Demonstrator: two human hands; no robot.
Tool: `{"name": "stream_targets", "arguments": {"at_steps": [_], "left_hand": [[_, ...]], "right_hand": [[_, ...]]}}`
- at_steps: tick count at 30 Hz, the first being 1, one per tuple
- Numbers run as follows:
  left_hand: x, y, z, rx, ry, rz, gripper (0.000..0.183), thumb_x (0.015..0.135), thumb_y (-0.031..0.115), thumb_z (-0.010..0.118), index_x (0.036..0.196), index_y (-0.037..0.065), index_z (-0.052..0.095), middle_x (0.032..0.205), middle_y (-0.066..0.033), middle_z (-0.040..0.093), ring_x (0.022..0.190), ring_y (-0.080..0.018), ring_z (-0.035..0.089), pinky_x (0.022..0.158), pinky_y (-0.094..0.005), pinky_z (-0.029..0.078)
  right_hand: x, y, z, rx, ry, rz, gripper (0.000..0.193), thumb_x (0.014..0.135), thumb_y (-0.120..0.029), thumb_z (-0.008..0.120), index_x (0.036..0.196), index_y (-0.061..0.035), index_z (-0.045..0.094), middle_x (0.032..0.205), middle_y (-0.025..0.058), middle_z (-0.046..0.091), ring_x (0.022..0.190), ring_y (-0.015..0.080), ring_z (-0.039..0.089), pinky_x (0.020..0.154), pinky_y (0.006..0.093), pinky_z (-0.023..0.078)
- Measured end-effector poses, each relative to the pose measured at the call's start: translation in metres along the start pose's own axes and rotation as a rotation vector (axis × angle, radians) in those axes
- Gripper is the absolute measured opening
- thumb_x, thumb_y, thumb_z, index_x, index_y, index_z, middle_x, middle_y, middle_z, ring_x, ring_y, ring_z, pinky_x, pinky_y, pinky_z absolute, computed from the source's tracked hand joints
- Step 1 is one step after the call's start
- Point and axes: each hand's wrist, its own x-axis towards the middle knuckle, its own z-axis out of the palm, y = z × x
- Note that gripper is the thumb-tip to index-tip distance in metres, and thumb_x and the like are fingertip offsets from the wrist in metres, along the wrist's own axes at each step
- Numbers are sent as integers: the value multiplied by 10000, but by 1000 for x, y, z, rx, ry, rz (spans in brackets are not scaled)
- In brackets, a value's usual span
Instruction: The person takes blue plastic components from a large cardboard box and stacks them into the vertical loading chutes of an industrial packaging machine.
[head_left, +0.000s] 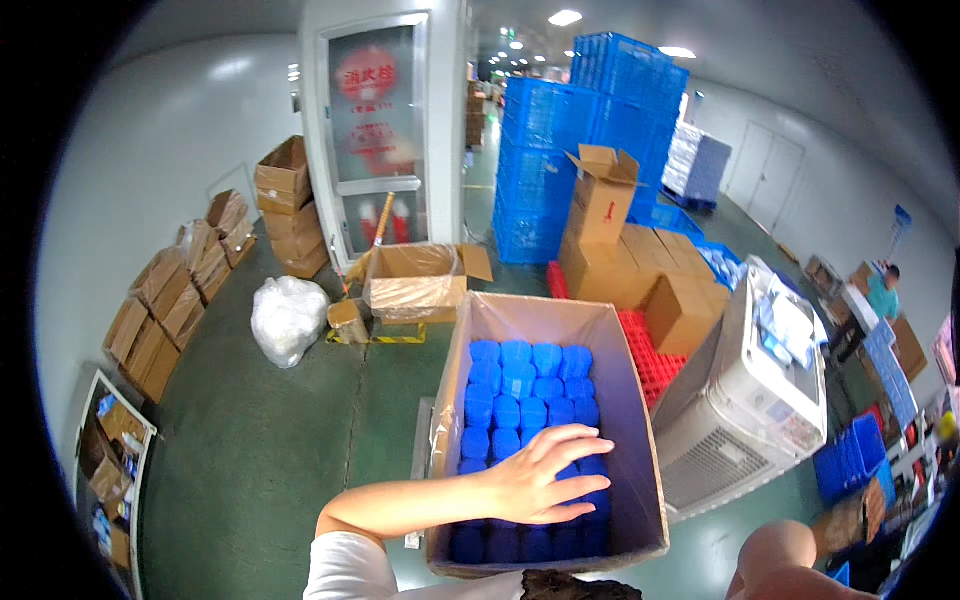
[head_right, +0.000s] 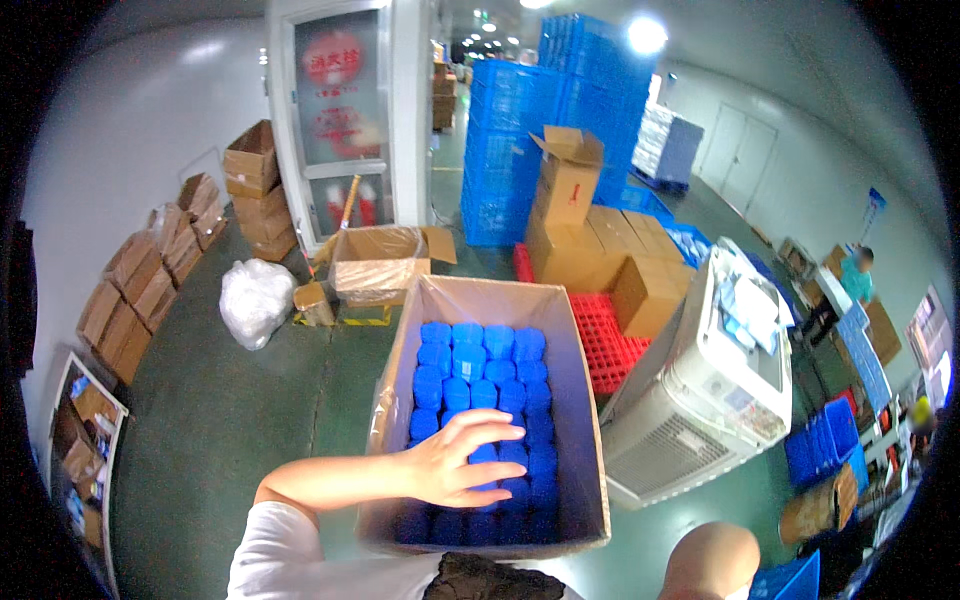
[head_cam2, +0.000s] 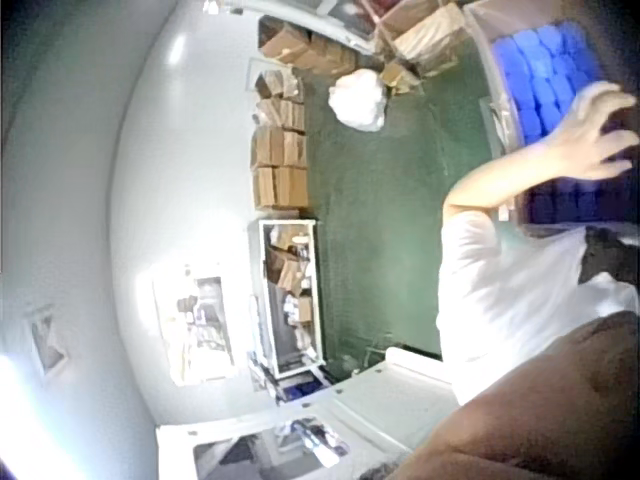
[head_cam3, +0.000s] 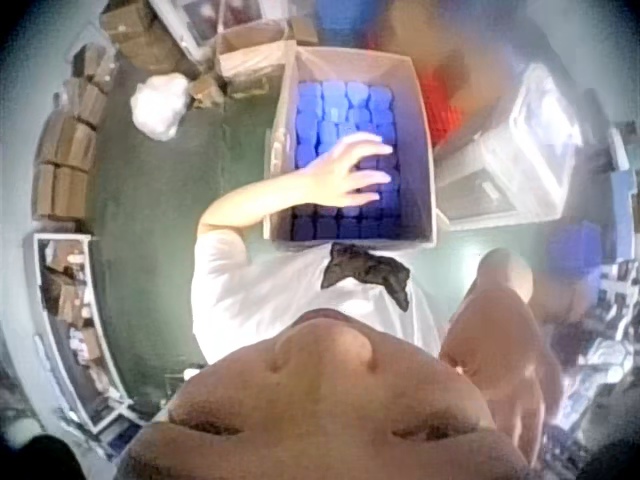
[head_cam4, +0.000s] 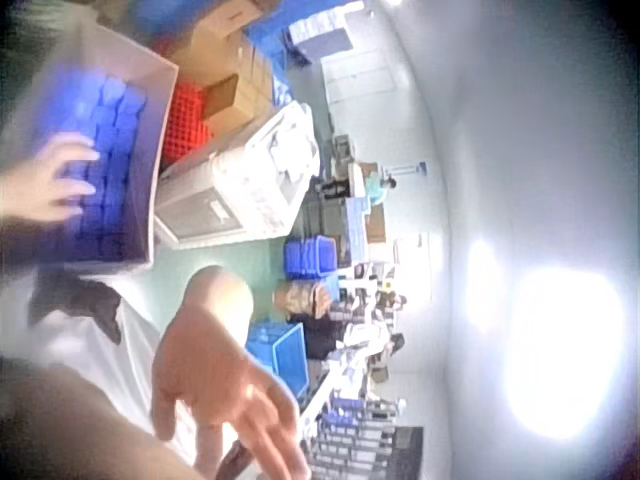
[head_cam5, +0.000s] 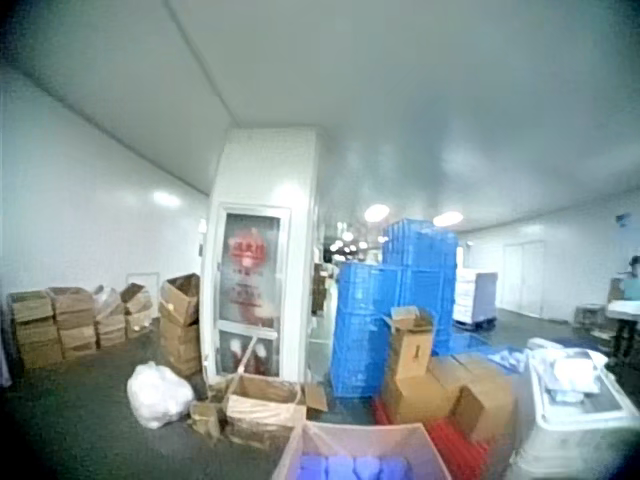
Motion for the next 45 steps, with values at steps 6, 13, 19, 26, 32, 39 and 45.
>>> {"name": "stream_targets", "arguments": {"at_steps": [6, 13, 19, 26, 32, 39, 45], "left_hand": [[-7, -10, 18, -89, -214, 3, 426, 709, 209, 723, 1098, 131, 568, 1296, -158, 396, 1155, -359, 419, 943, -442, 380], [-1, -18, 36, -126, -390, -14, 411, 714, 210, 717, 1081, 107, 564, 1309, -182, 375, 1160, -361, 412, 950, -450, 370], [-6, -33, 51, -41, -501, -48, 429, 702, 219, 715, 1080, 97, 554, 1318, -195, 363, 1153, -373, 417, 943, -462, 383], [-64, -128, 45, 375, -855, -665, 428, 746, 246, 668, 1114, 59, 558, 1262, -185, 454, 1133, -379, 455, 930, -455, 412], [-95, -173, 62, 277, -1183, -895, 479, 762, 271, 666, 1163, 39, 546, 1139, -184, 547, 1074, -359, 518, 911, -435, 426], [-139, -244, 136, -183, -305, -1831, 594, 816, 471, 591, 1114, -41, 555, 1084, -190, 588, 899, -319, 599, 703, -436, 516], [-174, -300, 162, -464, 1110, -1978, 656, 809, 572, 548, 1076, -27, 537, 999, -149, 592, 778, -285, 613, 561, -363, 513]], "right_hand": [[-10, -23, -25, -263, -41, 203, 549, 847, -409, 457, 1315, -128, 395, 1395, 138, 317, 1286, 278, 294, 1039, 441, 262], [-5, -33, -52, -377, -67, 256, 546, 833, -401, 490, 1284, -103, 410, 1357, 162, 347, 1260, 309, 324, 1030, 447, 275], [4, -41, -77, -407, -44, 298, 544, 822, -394, 518, 1257, -82, 423, 1324, 183, 372, 1238, 335, 350, 1022, 452, 287], [-10, -65, -116, -675, 83, 610, 544, 808, -386, 551, 1226, -58, 438, 1286, 207, 402, 1213, 366, 381, 1013, 458, 300], [-151, -104, -73, -265, -954, 1425, 561, 719, -134, 684, 1228, -38, 469, 1285, 178, 431, 1187, 349, 419, 970, 437, 359], [-180, -121, -64, -255, -1180, 1546, 330, 732, -130, 654, 1045, -43, 599, 1094, 134, 572, 1031, 316, 528, 880, 422, 425], [-177, -128, -60, -316, -1183, 1602, 243, 722, -89, 643, 960, -43, 625, 891, 108, 629, 841, 275, 600, 785, 380, 469]]}}
